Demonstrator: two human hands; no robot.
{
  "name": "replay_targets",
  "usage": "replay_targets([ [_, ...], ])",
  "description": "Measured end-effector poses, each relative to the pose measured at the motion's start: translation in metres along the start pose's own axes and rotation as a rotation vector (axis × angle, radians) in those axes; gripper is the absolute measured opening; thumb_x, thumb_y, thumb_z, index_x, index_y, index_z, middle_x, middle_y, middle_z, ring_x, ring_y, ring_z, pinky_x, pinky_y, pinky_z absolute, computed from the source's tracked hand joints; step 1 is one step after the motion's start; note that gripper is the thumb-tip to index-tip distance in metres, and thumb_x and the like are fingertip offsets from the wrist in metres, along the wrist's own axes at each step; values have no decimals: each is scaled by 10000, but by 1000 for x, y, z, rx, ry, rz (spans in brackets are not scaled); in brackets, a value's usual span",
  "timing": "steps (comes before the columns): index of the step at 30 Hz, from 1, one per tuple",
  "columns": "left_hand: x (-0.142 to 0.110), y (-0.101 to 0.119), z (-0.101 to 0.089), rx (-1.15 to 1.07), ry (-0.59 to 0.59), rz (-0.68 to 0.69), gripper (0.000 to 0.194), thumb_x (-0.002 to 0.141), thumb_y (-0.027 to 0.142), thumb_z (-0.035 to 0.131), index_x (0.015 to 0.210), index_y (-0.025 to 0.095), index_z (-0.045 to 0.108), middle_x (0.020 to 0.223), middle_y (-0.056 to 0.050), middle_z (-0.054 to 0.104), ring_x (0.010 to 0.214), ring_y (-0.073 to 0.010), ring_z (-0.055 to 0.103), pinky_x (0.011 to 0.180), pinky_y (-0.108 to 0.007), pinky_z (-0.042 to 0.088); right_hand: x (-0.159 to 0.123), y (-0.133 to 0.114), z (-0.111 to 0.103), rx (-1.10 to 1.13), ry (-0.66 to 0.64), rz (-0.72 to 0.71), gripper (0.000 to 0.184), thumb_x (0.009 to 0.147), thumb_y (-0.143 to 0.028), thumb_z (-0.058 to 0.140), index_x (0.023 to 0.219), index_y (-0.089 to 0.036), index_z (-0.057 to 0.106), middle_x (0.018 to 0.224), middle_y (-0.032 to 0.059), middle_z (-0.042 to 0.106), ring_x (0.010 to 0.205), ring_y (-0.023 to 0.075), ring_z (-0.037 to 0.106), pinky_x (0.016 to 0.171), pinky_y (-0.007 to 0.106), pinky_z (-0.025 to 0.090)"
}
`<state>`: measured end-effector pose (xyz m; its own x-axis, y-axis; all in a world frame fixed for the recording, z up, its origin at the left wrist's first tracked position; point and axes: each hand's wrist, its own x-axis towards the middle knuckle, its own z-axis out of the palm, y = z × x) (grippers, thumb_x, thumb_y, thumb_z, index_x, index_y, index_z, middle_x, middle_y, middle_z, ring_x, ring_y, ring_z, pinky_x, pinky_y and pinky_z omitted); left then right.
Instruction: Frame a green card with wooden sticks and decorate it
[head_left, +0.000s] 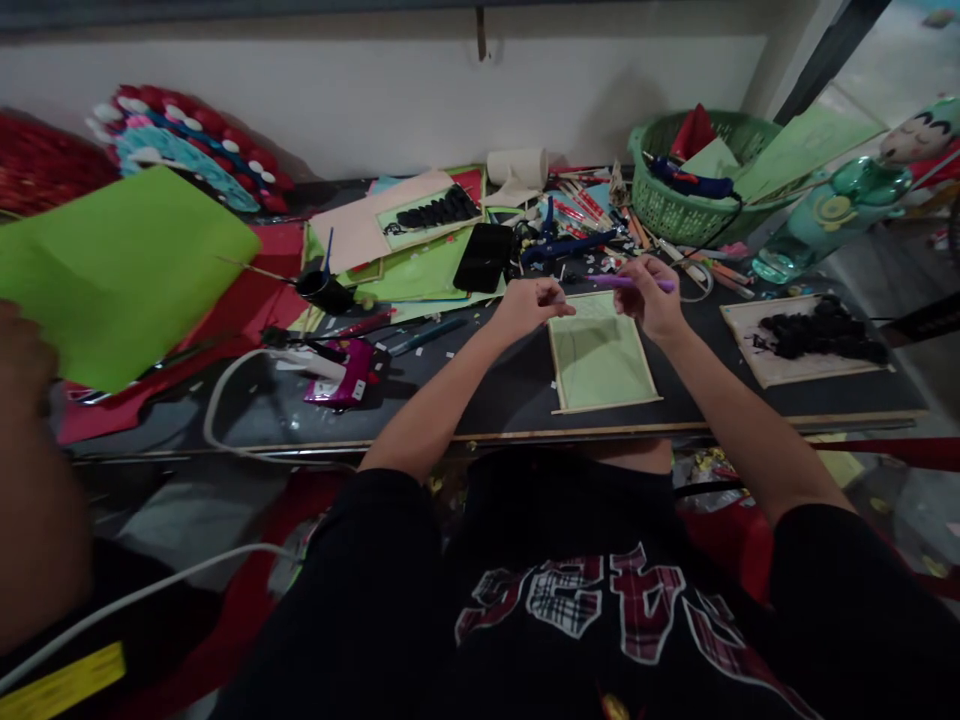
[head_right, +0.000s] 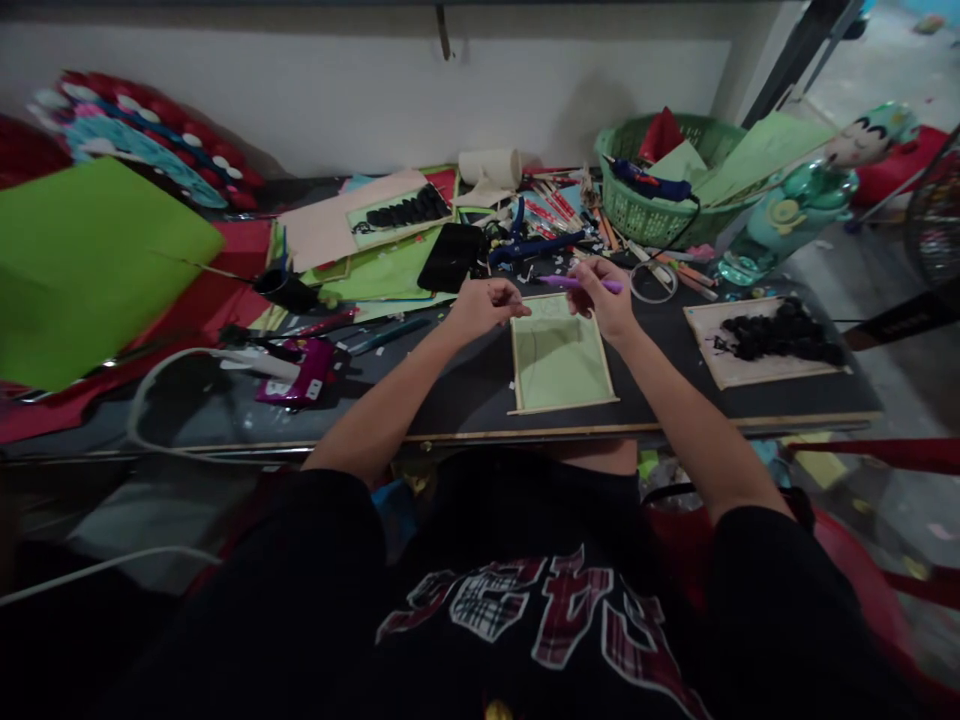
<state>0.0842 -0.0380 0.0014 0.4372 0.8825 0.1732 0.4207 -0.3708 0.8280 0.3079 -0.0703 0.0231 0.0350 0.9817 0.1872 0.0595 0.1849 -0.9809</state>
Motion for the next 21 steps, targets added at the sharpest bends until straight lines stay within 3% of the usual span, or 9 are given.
replay_targets([
  [4,-7,6,7,-23,-3,98,316,822,455,748,748,156,678,587,26,585,520,-95,528,529,-222,393,-8,-14,15,28,-26,18,683,637,-913,574,679,-243,449,541,-16,510,431,121,493,402,270,374],
  [9,-10,13,10,-50,21,108,253,784,393,798,816,152,730,662,13,640,546,-91,518,558,-225,403,-9,-15,18,-34,3,20,622,701,-855,560,668,-243,452,552,-14,490,447,126,506,414,274,418],
  [15,-10,9,6,129,39,226,301,786,405,821,684,152,695,591,25,583,584,-105,525,567,-228,359,-10,-19,14,-44,-135,-13,570,724,-775,660,666,-223,533,526,-17,534,417,100,505,413,249,434],
  [19,-8,-4,8,359,39,383,342,858,497,752,755,171,745,646,-2,678,618,-127,615,569,-228,366,-11,-22,21,-74,-123,-3,436,773,-567,736,628,-202,547,491,-29,535,402,79,501,394,205,407],
  [21,-7,-11,11,459,107,479,377,903,535,692,835,172,772,691,-28,724,639,-142,660,562,-233,372,-13,-23,29,-24,-75,141,348,852,-419,674,622,-197,537,460,-33,531,378,73,487,370,184,369],
])
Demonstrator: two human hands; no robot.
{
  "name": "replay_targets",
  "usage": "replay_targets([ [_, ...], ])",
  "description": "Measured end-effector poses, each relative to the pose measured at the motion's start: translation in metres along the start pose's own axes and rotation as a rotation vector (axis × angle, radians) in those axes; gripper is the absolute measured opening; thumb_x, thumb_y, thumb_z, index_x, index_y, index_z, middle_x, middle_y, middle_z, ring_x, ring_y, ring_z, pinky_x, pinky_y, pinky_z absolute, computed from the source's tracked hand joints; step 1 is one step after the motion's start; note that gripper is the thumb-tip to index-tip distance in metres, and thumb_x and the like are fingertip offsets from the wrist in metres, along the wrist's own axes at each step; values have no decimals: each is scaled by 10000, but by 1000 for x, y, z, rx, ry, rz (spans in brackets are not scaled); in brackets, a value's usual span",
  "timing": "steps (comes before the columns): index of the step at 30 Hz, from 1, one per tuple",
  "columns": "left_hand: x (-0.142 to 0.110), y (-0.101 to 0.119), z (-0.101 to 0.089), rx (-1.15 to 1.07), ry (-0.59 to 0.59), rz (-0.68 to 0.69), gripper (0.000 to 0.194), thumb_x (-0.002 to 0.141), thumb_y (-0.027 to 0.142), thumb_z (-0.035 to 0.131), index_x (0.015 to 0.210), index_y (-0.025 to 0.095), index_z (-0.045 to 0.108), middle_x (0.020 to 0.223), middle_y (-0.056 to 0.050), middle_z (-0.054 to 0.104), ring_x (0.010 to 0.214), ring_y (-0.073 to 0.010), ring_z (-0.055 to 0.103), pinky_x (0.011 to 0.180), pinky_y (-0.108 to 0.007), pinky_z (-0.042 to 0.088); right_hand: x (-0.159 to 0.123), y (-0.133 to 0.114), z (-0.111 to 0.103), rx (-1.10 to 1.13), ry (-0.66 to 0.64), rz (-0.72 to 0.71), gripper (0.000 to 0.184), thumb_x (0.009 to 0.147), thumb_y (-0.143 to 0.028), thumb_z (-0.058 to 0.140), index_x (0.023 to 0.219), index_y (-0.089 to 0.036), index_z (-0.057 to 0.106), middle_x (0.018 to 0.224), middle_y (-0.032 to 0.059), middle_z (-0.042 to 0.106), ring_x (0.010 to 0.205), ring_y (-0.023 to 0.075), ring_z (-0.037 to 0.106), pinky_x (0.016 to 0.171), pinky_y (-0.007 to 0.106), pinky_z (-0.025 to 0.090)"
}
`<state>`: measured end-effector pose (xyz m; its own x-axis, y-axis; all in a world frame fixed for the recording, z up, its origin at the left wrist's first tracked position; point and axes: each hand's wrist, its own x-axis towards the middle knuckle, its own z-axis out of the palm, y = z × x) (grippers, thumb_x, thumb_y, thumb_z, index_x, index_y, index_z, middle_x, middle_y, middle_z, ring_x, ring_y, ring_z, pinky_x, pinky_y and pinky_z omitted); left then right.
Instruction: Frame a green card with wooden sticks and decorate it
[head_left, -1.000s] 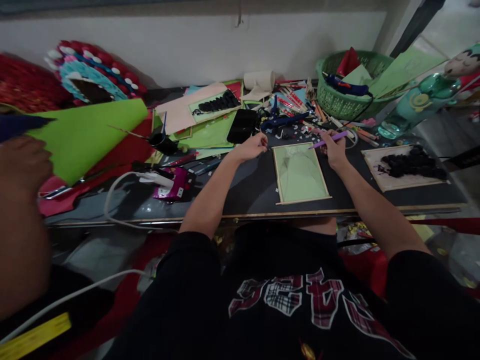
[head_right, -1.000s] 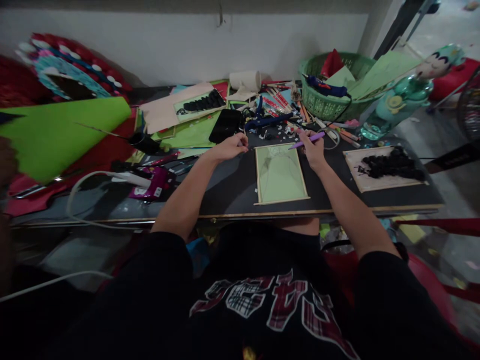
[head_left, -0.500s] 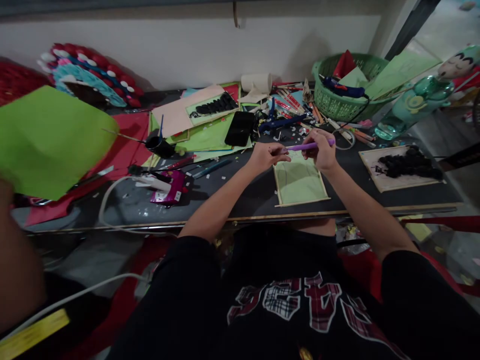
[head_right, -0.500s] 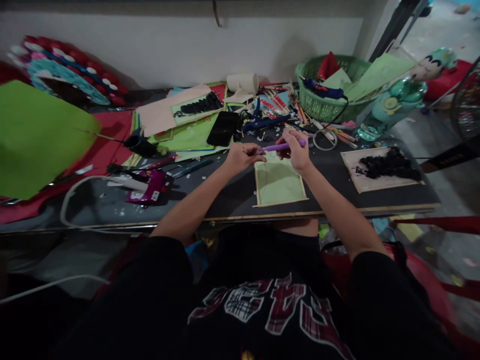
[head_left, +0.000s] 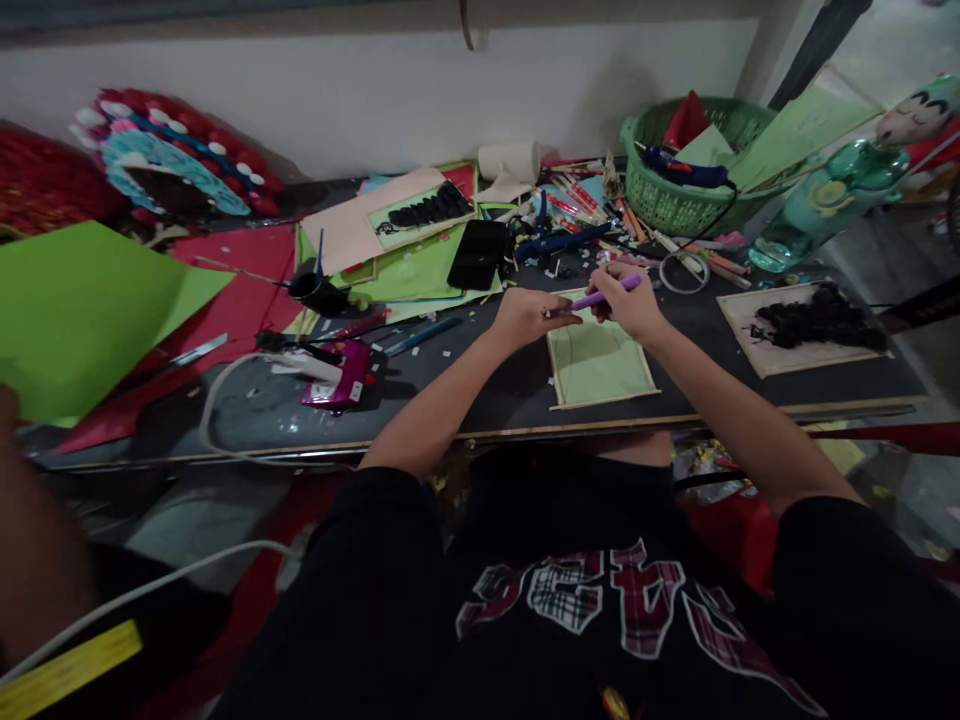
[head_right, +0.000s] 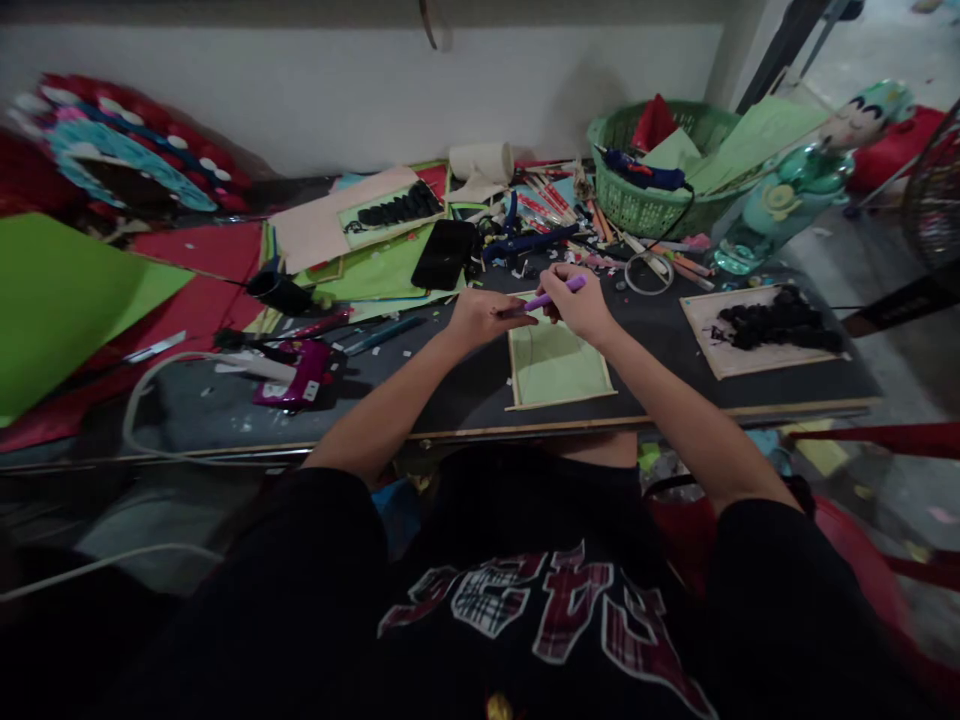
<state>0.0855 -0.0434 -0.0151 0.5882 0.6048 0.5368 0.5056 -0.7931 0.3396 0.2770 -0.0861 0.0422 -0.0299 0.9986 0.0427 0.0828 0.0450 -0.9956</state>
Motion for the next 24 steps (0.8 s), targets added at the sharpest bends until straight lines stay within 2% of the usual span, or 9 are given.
replay_targets([
  [2,-3,-1,3,95,74,66,425,959,553,607,933,167,784,726,-56,749,659,-153,691,565,-238,395,-3,0,9,127,60,199,301,909,-301,570,630,-195,530,444,-33,533,355,72,473,353,174,327],
  [4,-5,1,2,174,108,126,453,1013,536,518,1032,162,772,784,-81,770,694,-161,716,595,-242,437,-7,1,17,241,127,328,293,933,-231,494,644,-197,520,443,-34,538,341,69,464,351,171,303],
  [8,-6,16,-5,301,90,246,455,1075,440,402,1169,119,710,925,-134,784,787,-180,748,656,-253,500,-16,-2,22,324,216,324,321,949,-179,420,634,-210,471,400,-63,471,312,61,421,343,163,262],
  [11,-4,27,-7,363,63,265,470,1085,421,374,1222,79,667,880,-144,772,757,-182,743,644,-248,510,-20,-10,18,290,197,319,327,941,-200,454,614,-209,458,401,-61,462,322,57,414,343,159,274],
  [16,2,33,-8,382,48,305,469,1094,395,340,1186,72,667,807,-131,748,692,-177,721,605,-245,504,-27,-18,12,269,164,293,353,904,-354,606,628,-216,434,417,-75,450,332,49,400,355,153,294],
  [18,3,32,-10,357,11,356,491,1093,416,330,1143,78,682,750,-116,729,666,-175,707,591,-244,494,-33,-17,12,319,165,327,322,920,-293,561,637,-215,427,413,-79,438,326,44,370,357,146,285],
  [20,3,34,-12,301,-24,397,522,1088,459,323,1099,93,695,702,-96,711,634,-169,690,579,-243,482,-39,-16,15,385,168,420,311,942,-215,469,634,-212,422,401,-79,412,316,42,327,347,145,258],
  [22,3,38,-14,248,-34,377,566,1092,475,277,1033,110,706,704,-94,713,638,-167,690,587,-245,477,-44,-17,19,451,159,505,336,953,-180,407,619,-211,417,392,-76,382,313,46,294,335,153,220],
  [24,2,45,-16,214,-11,285,620,1100,464,196,1014,118,704,738,-101,727,649,-166,693,604,-246,477,-46,-21,23,508,169,507,366,960,-179,396,596,-210,406,395,-76,362,318,44,277,337,157,201],
])
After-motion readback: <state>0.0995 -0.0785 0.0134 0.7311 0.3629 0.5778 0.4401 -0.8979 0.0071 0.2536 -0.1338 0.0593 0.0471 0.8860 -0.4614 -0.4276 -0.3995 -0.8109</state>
